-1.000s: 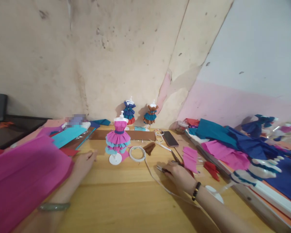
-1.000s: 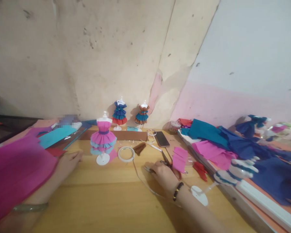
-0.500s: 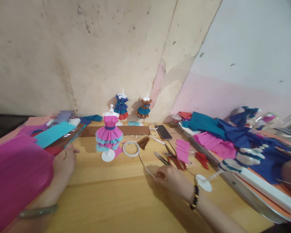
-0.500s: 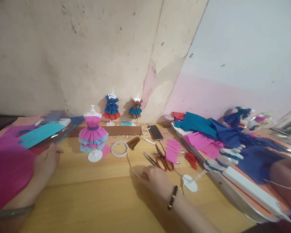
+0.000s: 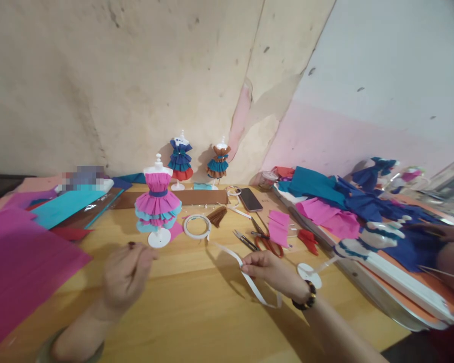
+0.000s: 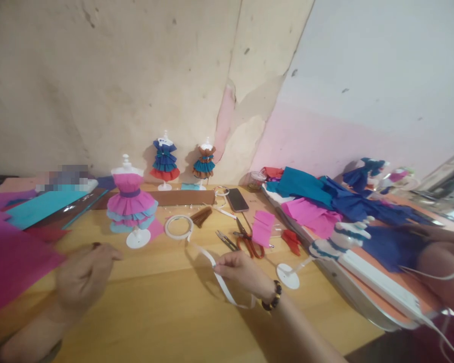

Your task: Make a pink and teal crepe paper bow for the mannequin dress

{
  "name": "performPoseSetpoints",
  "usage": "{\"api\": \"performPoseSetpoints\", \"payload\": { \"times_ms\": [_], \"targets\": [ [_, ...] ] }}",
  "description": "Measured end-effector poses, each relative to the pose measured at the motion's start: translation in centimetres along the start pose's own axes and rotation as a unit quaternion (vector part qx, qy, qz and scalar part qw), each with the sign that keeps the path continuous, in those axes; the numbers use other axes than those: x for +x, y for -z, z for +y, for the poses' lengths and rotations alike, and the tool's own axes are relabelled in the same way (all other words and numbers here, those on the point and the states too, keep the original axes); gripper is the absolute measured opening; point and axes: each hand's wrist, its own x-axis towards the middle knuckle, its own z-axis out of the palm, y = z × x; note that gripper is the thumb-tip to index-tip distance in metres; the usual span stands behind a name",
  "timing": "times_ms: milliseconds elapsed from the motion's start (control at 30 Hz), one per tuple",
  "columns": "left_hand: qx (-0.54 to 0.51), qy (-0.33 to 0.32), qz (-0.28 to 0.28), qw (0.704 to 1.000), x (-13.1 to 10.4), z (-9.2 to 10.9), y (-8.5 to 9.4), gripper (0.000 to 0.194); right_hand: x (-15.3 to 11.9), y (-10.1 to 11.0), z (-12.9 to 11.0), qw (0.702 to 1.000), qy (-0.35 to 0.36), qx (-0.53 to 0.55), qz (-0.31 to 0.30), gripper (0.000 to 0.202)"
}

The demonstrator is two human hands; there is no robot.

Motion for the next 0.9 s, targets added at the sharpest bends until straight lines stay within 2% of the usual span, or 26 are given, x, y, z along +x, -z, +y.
{"api": "performPoseSetpoints", "payload": {
  "times_ms": [33,67,133,200,267,300,367,467,567,633,700,767,833,900],
  "targets": [
    [-0.029,-0.009,-0.052,0.998,-0.3,1.0,-0.6,0.039,-0.1,-0.2,-0.1,0.999,-0.001,0.032,-0.006,0.033],
    [-0.053,0.01,-0.11,0.992,-0.6,2.1,-1.3,0.04,-0.2,-0.4,-0.1,0.998,-0.001,0.068,-0.013,0.034],
    [-0.1,0.095,-0.247,0.959,-1.3,4.0,-3.1,0.043,-0.6,-0.8,-0.2,0.99,-0.001,0.136,-0.029,0.034],
    [-0.166,0.203,-0.384,0.885,-2.4,5.7,-5.4,0.046,-0.9,-1.4,-0.1,0.984,-0.004,0.174,-0.046,0.033],
    [-0.223,0.305,-0.456,0.806,-3.5,7.0,-7.6,0.051,-1.1,-1.9,-0.1,0.981,-0.008,0.186,-0.059,0.031],
    [-0.248,0.335,-0.481,0.771,-4.0,7.5,-8.6,0.052,-1.2,-2.2,-0.1,0.98,-0.007,0.188,-0.064,0.03],
    [-0.307,0.388,-0.445,0.746,-4.7,8.2,-10.3,0.053,-1.2,-2.5,-0.1,0.979,0.007,0.188,-0.076,0.03],
    [-0.397,0.402,-0.397,0.723,-5.0,8.5,-11.8,0.049,-1.5,-2.6,-0.2,0.975,0.03,0.2,-0.089,0.025],
    [-0.422,0.41,-0.369,0.719,-4.8,8.1,-12.1,0.046,-2.1,-2.5,0.0,0.97,0.026,0.219,-0.107,0.022],
    [-0.448,0.429,-0.355,0.699,-4.8,7.8,-11.9,0.044,-2.4,-2.2,0.5,0.972,0.013,0.204,-0.113,0.018],
    [-0.476,0.454,-0.357,0.663,-4.8,7.5,-11.5,0.04,-2.4,-1.7,1.2,0.986,-0.003,0.148,-0.076,0.011],
    [-0.497,0.473,-0.365,0.629,-5.0,7.4,-11.3,0.034,-2.1,-0.9,1.8,0.998,0.001,0.061,-0.004,0.009],
    [-0.511,0.481,-0.378,0.603,-5.2,7.3,-11.3,0.031,-1.6,0.0,2.4,0.998,0.015,-0.022,0.059,0.011],
    [-0.524,0.48,-0.394,0.583,-5.4,7.1,-11.5,0.034,-1.1,0.8,2.7,0.991,0.034,-0.088,0.093,0.013]
  ]
}}
